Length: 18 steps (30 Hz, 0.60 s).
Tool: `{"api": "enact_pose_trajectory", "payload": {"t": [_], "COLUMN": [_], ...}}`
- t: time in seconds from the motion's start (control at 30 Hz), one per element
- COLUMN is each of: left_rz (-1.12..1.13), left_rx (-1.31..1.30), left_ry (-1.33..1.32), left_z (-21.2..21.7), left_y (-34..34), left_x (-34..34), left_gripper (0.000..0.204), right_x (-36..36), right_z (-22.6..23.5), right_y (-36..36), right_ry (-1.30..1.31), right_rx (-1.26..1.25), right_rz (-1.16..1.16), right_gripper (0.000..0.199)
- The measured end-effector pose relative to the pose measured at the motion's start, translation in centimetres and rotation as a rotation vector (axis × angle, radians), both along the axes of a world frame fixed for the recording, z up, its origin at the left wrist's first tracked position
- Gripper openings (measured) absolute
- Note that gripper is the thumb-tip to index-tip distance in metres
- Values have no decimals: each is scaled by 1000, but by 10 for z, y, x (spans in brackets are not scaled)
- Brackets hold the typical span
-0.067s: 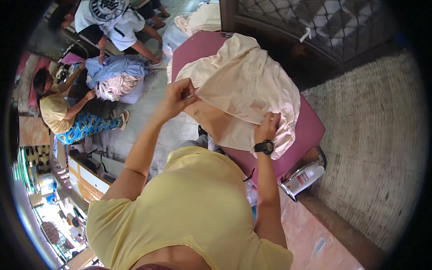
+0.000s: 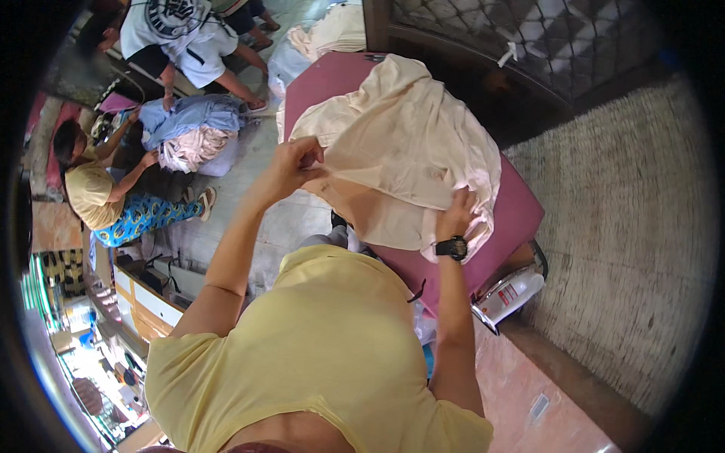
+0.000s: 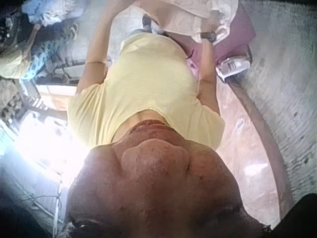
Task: The person irons a shirt on a board, then picks up another shirt from a pile and prepares to iron it.
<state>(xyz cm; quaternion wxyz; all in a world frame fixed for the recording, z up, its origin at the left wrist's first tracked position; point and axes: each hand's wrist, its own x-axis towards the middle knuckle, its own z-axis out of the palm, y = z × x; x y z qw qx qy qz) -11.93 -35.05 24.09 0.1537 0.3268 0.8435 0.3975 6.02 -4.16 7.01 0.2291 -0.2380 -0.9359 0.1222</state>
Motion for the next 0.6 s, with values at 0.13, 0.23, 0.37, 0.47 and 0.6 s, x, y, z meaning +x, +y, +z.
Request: {"api": "enact_pose_trajectory", "payload": {"t": [0.13, 0.23, 0.37, 0.47, 0.6], "left_rz": [-4, 179, 407, 477, 584], "left_rx": [-62, -67, -147, -269, -292], "left_ry": [310, 348, 330, 292, 9], "left_z": [-77, -121, -156, -187, -206], "left_y": [-41, -60, -61, -79, -94], "left_x": [-8, -24, -37, -43, -41], "left_gripper": [19, 18, 17, 14, 16], "right_x": [38, 52, 53, 49, 60], "right_z": [18, 49, 103, 142, 195], "right_y": [77, 116, 113, 100, 97], "right_ry": [107, 318, 295, 446, 455], "right_rx": [-23, -8, -76, -156, -634], "right_rz": [-150, -138, -148, -138, -87], "right_gripper": [32, 23, 17, 21, 29]}}
